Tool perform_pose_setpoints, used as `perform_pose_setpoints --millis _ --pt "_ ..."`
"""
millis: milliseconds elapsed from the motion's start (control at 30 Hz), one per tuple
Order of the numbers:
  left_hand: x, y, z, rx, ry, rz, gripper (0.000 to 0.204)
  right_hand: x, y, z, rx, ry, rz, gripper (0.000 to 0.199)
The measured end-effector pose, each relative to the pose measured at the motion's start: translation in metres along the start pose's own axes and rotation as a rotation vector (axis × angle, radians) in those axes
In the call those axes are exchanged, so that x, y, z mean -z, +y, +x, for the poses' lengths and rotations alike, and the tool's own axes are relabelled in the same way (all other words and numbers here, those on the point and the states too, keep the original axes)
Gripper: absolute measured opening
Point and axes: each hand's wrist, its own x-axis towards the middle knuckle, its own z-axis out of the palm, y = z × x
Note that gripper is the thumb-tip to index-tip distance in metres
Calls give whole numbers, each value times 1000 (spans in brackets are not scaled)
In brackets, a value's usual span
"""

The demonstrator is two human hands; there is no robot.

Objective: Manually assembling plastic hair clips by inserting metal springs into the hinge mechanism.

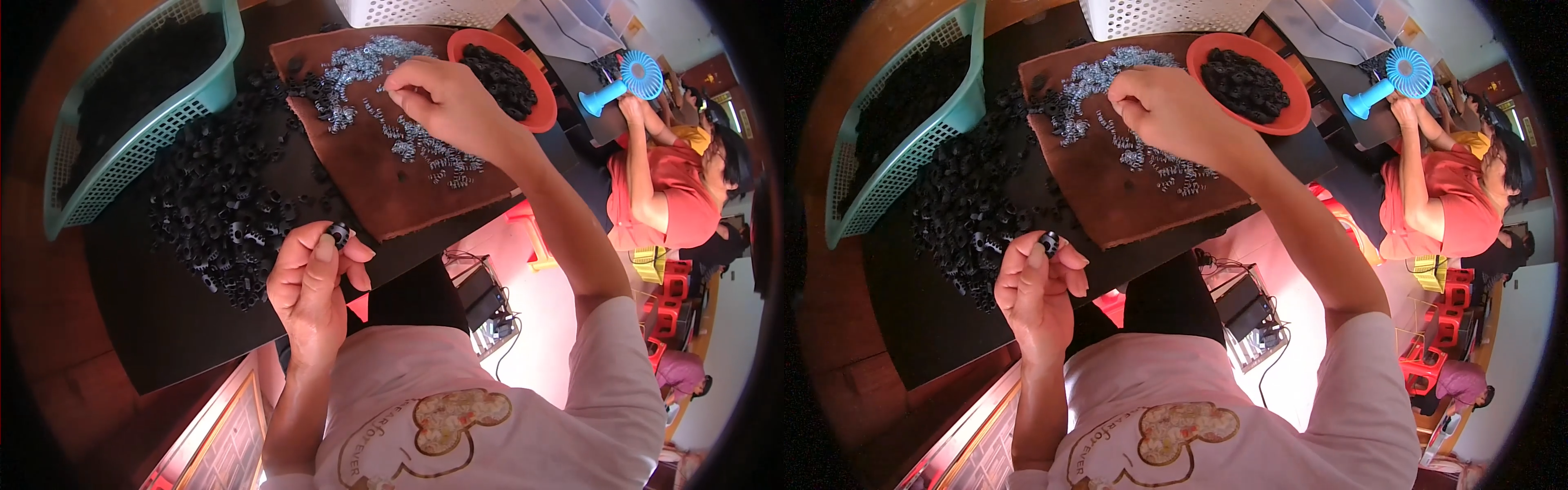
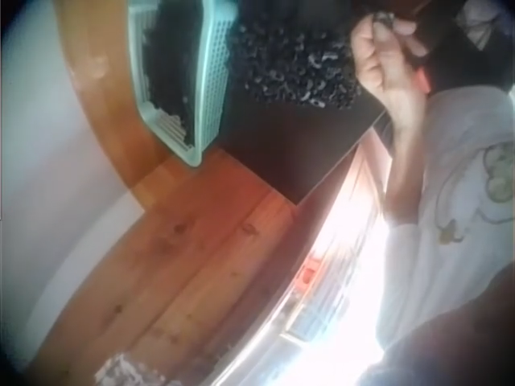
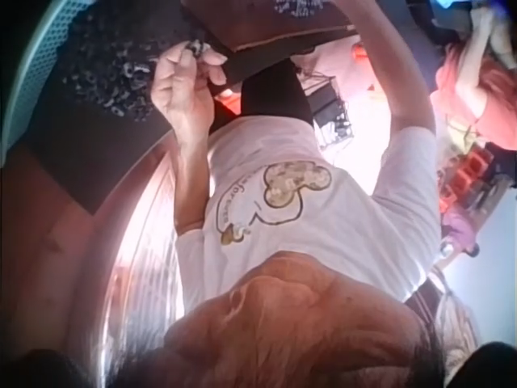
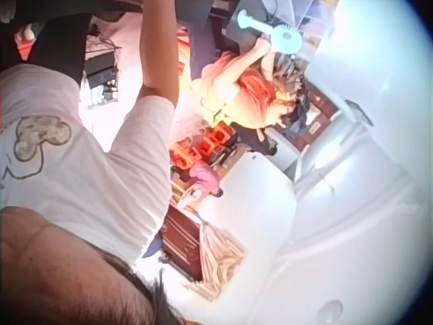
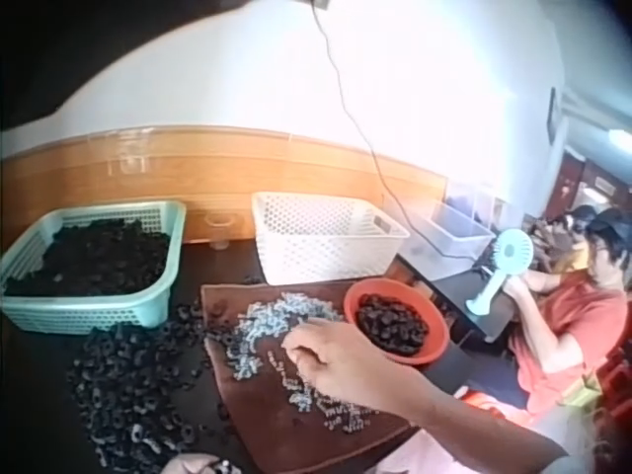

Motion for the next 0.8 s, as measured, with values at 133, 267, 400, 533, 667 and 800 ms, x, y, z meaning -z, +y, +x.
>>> perform_pose_setpoints --millis 133,267,400,533,667,800 --pt "-1 -1 0 -7 -14 46 20 -1 6 11 34 -106 -79 12" --pt "-2 0 0 0 -16 68 20 -11 5 14 5 -213 -216 13" --pt "0 -1 -1 9 -7 77 20 -10 -1 15 -100 -249 -125 12" --pt "-2 0 0 2 3 100 21 -10 8 11 -62 -194 -37 9" --pt "0 -2 2 -11 27 99 23 -1 2 11 -193 -155 179 7" --pt "2 -2 2 2 34 67 23 -1 -35 -3 -182 -145 563 11"
